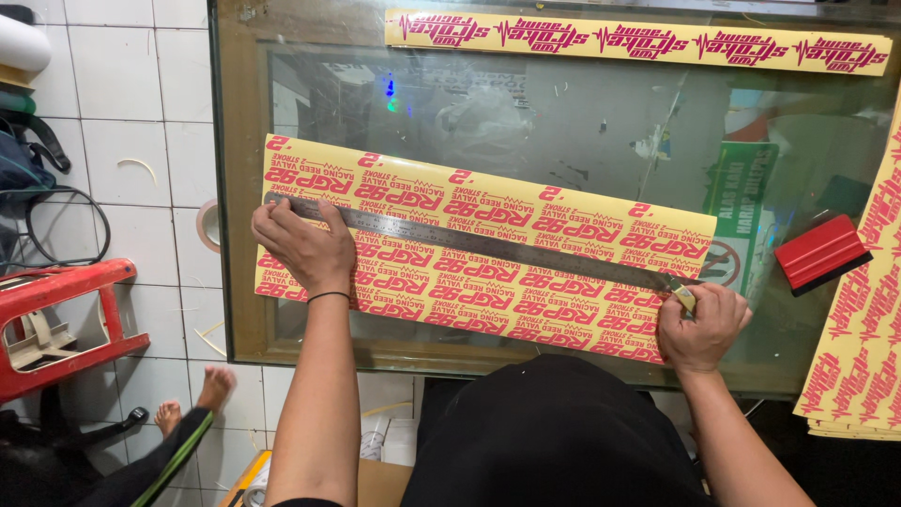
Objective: The person uses a metal ruler and a utility knife to cut a sheet of red and yellow patterned stickers on a glass table. They repeatedly align the ruler and slice along its edge to separate strips from the sheet.
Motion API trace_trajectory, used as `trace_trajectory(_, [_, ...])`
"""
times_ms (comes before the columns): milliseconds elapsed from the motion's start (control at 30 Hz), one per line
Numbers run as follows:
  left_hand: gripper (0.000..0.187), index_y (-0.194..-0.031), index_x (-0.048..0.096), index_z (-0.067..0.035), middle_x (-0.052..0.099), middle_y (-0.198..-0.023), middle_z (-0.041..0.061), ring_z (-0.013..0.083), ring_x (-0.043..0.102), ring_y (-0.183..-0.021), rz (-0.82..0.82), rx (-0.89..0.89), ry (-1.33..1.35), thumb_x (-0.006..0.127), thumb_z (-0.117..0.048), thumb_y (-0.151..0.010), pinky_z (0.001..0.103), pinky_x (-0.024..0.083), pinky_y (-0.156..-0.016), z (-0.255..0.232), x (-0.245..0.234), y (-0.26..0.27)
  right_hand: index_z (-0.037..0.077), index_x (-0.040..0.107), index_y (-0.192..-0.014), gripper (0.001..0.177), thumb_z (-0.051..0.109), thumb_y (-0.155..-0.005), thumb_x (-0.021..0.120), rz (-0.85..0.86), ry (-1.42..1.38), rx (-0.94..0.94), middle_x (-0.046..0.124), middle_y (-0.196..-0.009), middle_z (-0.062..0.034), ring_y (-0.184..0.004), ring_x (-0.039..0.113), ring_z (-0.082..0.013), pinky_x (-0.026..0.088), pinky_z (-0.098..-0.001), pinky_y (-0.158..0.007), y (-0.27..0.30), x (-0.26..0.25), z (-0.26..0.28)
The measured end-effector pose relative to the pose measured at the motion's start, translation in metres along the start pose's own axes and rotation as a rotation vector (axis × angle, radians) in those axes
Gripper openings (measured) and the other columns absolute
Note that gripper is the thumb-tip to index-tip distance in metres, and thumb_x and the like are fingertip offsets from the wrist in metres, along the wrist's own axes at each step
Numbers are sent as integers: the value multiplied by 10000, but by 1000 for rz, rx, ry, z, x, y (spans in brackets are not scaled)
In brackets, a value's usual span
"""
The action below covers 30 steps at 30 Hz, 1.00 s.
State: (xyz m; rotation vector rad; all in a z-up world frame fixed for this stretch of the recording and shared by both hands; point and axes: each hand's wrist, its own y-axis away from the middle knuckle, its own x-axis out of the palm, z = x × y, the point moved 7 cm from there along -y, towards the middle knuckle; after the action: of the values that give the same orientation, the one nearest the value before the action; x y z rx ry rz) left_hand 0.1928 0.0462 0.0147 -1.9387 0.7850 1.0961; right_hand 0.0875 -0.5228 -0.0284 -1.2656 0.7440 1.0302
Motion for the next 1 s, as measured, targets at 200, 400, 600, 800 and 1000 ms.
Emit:
trace_trajectory(200, [446,-1163,525,49,457,-1250,237,418,439,-1196,-10,12,54,621,-339,-964,611,400,-1023,-1,-2,0,43,711,-1017,137,122,-909,687,22,5,27,675,-1095,-140,-1001,585,-349,395,-450,-837,-6,-4,7])
trace_trajectory(400, [462,-1192,545,59,478,-1259,235,426,452,-1221,-37,43,52,627,-350,-994,609,394,-1058,-9,-7,-2,42,780,-1132,253,110,-907,688,37,-11,50,682,-1192,-116,-1140,634,-346,441,-471,-929,-15,-10,17])
trace_trajectory(600, [458,-1210,543,29,482,-1256,221,415,459,-1221,-21,35,42,633,-357,-981,592,393,-1055,-6,-4,-2,53,776,-1147,271,108,-897,687,34,-10,47,681,-1202,-113,-1144,632,-347,433,-475,-944,-16,-11,18])
trace_trajectory(800, [502,-1263,540,25,487,-1294,224,435,457,-1249,-2,43,37,602,-397,-999,597,364,-1087,-6,-2,-2,61,782,-1163,292,92,-889,682,24,2,34,699,-1217,-108,-1172,652,-339,437,-463,-951,-18,-12,21])
trace_trajectory(1000, [587,-1382,522,-6,505,-1407,197,443,377,-1394,73,4,29,589,-444,-996,611,247,-1195,-1,5,-1,36,758,-1194,329,62,-887,643,30,-5,15,716,-1287,-131,-1232,665,-360,424,-484,-1027,-22,-13,25])
